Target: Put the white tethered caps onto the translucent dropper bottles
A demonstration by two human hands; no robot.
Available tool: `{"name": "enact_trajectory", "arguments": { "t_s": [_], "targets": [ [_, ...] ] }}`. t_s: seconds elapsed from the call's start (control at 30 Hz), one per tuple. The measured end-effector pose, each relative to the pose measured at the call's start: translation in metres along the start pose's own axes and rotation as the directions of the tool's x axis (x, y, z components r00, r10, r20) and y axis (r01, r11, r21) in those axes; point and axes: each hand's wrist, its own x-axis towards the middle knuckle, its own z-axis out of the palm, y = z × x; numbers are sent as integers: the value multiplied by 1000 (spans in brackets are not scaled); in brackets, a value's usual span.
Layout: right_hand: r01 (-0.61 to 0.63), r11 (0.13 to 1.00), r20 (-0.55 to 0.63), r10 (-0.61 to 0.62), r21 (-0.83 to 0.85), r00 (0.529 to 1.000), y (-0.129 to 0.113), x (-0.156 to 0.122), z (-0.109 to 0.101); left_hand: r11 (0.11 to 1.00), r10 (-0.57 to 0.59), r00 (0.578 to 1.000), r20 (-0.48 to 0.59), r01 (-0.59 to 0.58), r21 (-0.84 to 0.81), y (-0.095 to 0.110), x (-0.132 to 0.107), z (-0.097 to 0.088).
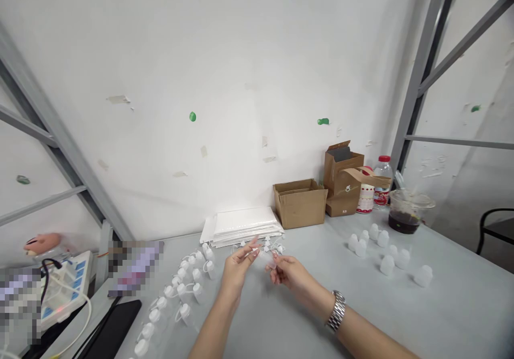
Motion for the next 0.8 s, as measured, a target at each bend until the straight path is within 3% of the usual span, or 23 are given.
{"name": "enact_trajectory", "arguments": {
  "t_s": [0.1, 0.2, 0.33, 0.43, 0.63, 0.8],
  "targets": [
    [-37, 997, 47, 34, 63, 998, 1, -1, -1, 999, -15, 999, 30, 13, 45, 3, 0, -2],
    [-21, 1000, -3, 21, -18, 1000, 0, -1, 2, 998, -54, 998, 37, 52, 30, 1, 1, -4],
    [145, 973, -143, -172, -179, 975, -2, 0, 5, 997, -78, 997, -19, 77, -21, -5, 1, -4],
    [208, 955, -159, -244, -213, 957, -2, 0, 5, 993, -108, 994, -1, 108, -50, -9, 1, -4],
    [69, 996, -12, -70, -49, 997, 2, -5, 3, 986, -103, 992, 67, 111, -128, -7, 0, -1],
    [-46, 992, 69, 39, 113, 997, 2, -8, 8, 986, -70, 996, 57, 78, -145, -6, -1, 2]
  ]
}}
